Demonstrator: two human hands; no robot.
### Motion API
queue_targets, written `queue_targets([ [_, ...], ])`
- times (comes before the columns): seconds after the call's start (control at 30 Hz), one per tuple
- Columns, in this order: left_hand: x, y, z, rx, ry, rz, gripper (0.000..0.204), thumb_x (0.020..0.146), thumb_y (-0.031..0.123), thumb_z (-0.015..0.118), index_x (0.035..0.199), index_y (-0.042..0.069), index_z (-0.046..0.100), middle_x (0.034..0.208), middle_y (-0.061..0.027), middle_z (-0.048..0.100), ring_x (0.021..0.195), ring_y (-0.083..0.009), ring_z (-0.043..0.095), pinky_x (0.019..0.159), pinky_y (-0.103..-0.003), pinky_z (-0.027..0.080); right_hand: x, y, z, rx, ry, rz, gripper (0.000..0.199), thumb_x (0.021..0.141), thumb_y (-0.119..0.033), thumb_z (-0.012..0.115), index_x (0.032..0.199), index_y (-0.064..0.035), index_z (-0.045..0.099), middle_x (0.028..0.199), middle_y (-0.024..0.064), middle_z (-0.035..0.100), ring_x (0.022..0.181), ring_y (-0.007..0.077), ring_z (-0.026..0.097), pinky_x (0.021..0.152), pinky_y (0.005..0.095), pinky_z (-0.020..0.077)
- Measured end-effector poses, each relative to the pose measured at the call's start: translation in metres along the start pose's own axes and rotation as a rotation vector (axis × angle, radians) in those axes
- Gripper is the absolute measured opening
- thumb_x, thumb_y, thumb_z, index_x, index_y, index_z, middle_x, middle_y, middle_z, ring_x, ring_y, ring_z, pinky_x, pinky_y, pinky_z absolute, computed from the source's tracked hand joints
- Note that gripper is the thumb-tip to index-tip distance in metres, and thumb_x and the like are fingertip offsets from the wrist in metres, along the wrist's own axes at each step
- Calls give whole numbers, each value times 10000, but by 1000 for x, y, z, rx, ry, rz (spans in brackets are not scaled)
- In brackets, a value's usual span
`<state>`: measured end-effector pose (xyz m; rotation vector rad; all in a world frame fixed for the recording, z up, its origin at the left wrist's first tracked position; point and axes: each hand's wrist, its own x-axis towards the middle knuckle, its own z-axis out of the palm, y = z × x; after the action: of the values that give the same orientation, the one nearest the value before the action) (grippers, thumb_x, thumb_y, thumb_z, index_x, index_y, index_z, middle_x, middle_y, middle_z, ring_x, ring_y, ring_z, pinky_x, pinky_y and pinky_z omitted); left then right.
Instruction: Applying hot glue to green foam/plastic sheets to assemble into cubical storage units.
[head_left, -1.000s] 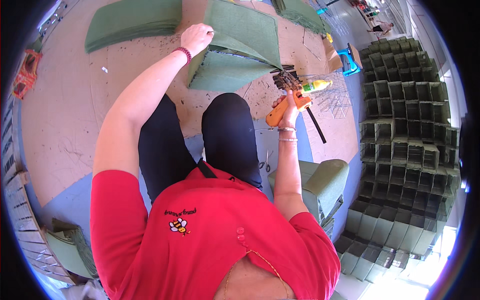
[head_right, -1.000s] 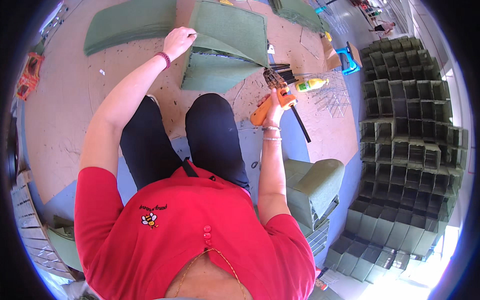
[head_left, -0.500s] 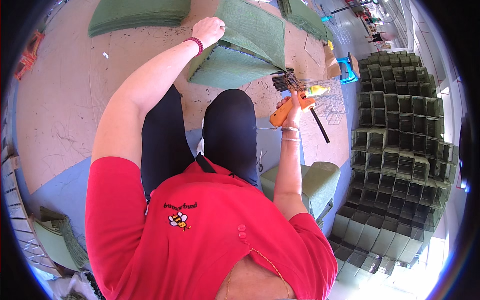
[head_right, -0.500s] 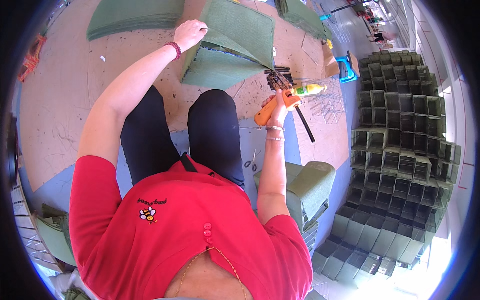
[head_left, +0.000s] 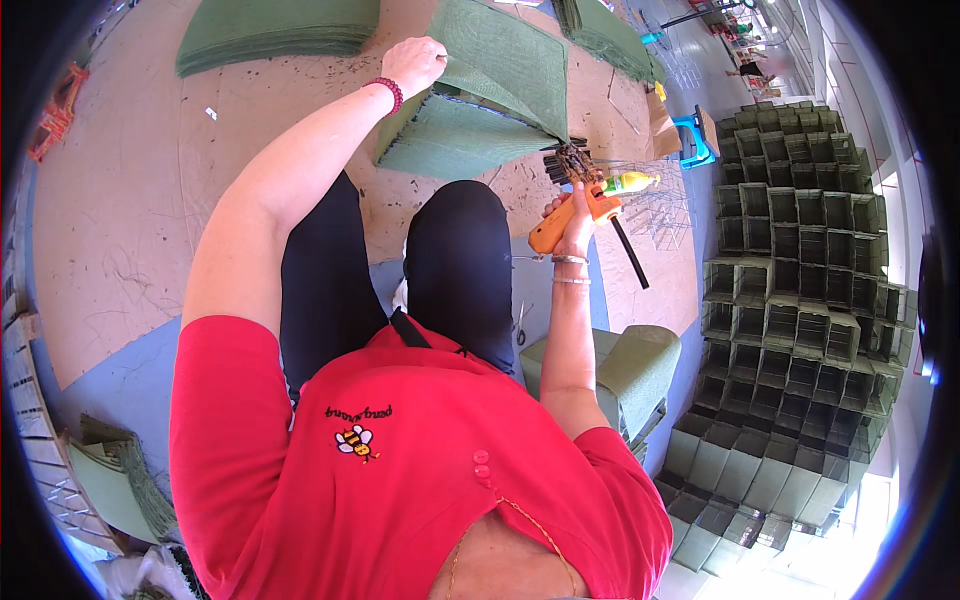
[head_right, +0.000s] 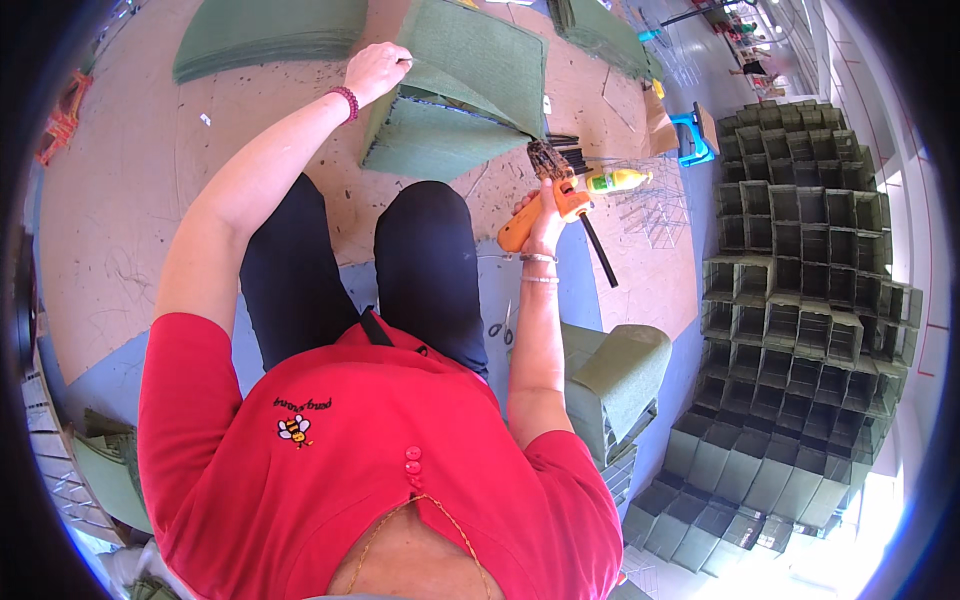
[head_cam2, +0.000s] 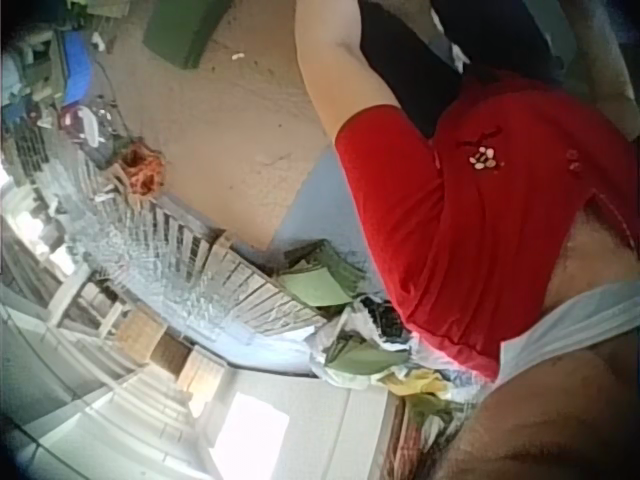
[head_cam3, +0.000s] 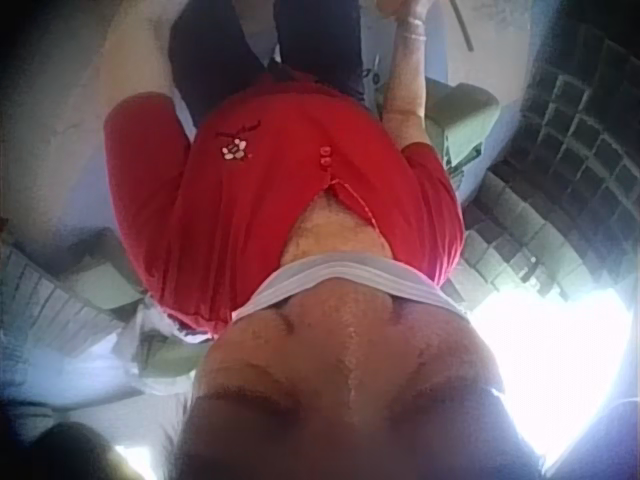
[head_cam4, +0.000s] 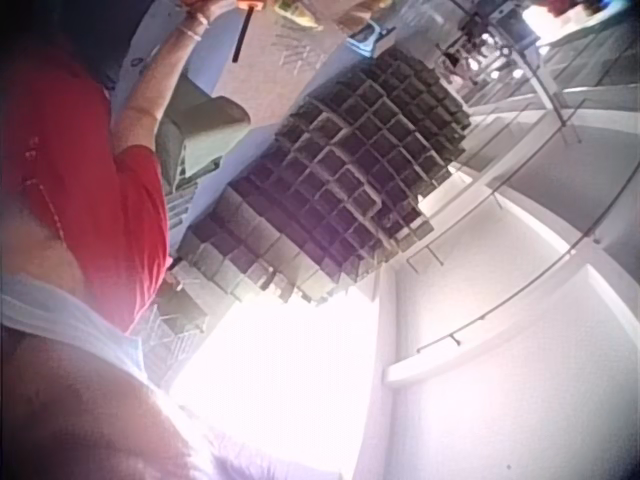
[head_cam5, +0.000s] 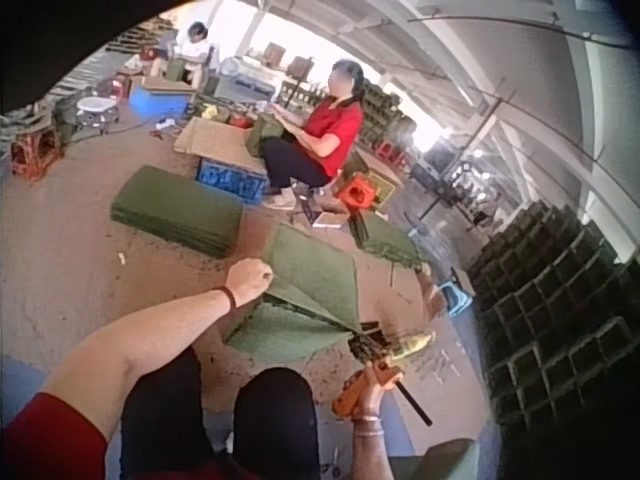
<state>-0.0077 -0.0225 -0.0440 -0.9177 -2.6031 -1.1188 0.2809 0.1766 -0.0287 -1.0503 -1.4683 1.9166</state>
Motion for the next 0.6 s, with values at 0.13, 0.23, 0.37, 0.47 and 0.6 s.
queue_targets([
  [0.13, 1, 2, 0, 2, -12, -29, 213, 764, 176, 515, 865, 161, 702, 883, -98, 660, 826, -308, 622, 730, -407, 498, -1, 2, 1, 7, 8, -1, 348, 845, -383, 596, 732, -75, 477, 596, 36, 476, 491, 179, 483, 490, 307, 434],
  [0.23, 1, 1, 0, -7, -2, -28, 211, 754, 176, 510, 846, 163, 700, 847, -110, 657, 804, -315, 621, 717, -413, 497, -2, 4, 2, 6, 3, -6, 351, 847, -382, 594, 732, -73, 474, 597, 40, 474, 489, 181, 482, 487, 306, 435],
  [0.37, 2, 0, -1, -13, -21, -14, 211, 747, 181, 502, 828, 158, 695, 832, -122, 652, 797, -320, 618, 708, -417, 495, -6, 4, 5, -5, 0, -10, 351, 851, -380, 589, 730, -72, 471, 595, 41, 470, 490, 183, 481, 487, 306, 437],
  [0.47, 1, 1, -2, 4, -51, -15, 221, 804, 210, 513, 888, 115, 694, 920, -120, 652, 855, -314, 609, 747, -407, 482, -7, 5, 6, 1, 4, -18, 349, 854, -378, 585, 730, -74, 469, 595, 41, 469, 493, 183, 483, 487, 306, 437],
  [0.6, 0, 5, -4, -14, -42, -7, 218, 804, 214, 518, 887, 116, 694, 922, -121, 651, 853, -312, 609, 744, -407, 483, -7, 7, 6, -3, -6, -24, 339, 854, -373, 587, 740, -74, 473, 597, 42, 470, 493, 185, 481, 488, 307, 438],
])
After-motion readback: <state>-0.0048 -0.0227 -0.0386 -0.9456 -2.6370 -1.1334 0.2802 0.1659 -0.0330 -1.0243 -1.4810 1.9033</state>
